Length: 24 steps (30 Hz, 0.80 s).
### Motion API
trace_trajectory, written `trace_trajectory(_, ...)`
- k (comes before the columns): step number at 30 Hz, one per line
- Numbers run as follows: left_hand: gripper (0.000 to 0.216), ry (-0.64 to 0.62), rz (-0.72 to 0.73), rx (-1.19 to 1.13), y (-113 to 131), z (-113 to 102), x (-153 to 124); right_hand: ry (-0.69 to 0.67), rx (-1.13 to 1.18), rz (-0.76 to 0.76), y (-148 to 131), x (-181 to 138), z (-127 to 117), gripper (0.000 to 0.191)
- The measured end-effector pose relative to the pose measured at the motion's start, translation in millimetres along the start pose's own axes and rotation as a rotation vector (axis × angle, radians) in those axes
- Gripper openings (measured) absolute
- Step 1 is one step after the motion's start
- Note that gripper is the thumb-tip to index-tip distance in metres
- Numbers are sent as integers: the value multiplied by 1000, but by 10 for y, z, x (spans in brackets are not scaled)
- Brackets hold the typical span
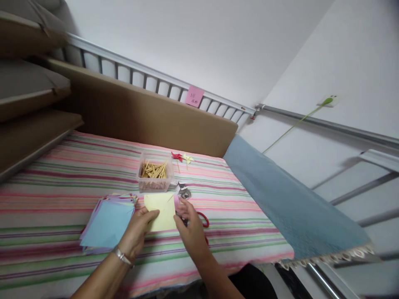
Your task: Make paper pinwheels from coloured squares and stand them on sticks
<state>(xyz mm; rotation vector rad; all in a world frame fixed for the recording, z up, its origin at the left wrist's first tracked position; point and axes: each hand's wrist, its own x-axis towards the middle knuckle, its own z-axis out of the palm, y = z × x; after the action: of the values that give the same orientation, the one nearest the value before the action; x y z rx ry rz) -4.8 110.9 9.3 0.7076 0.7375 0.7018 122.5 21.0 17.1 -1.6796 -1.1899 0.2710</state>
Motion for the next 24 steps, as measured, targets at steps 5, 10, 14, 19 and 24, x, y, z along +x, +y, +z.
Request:
trace_trajectory(5,14,-2,1,-44,22,1,-9,-134,-332,-349,-14,-224,-89,53)
trace_trajectory(10,10,-53,-5,-36,18,12,-18,-151,-381,-390,-43,-229,-57,38)
trace_trajectory(14,18,-91,16,-18,-12,-14,11,-146,-360,-400,-84,-205,-72,27)
trace_trajectory(19,15,-82,27,16,-22,-34,29,-152,-342,-407,-116,-202,-108,21)
trace_trajectory(24,13,-33,47,39,-38,-40,51,-137,-343,-362,-119,-202,-102,16)
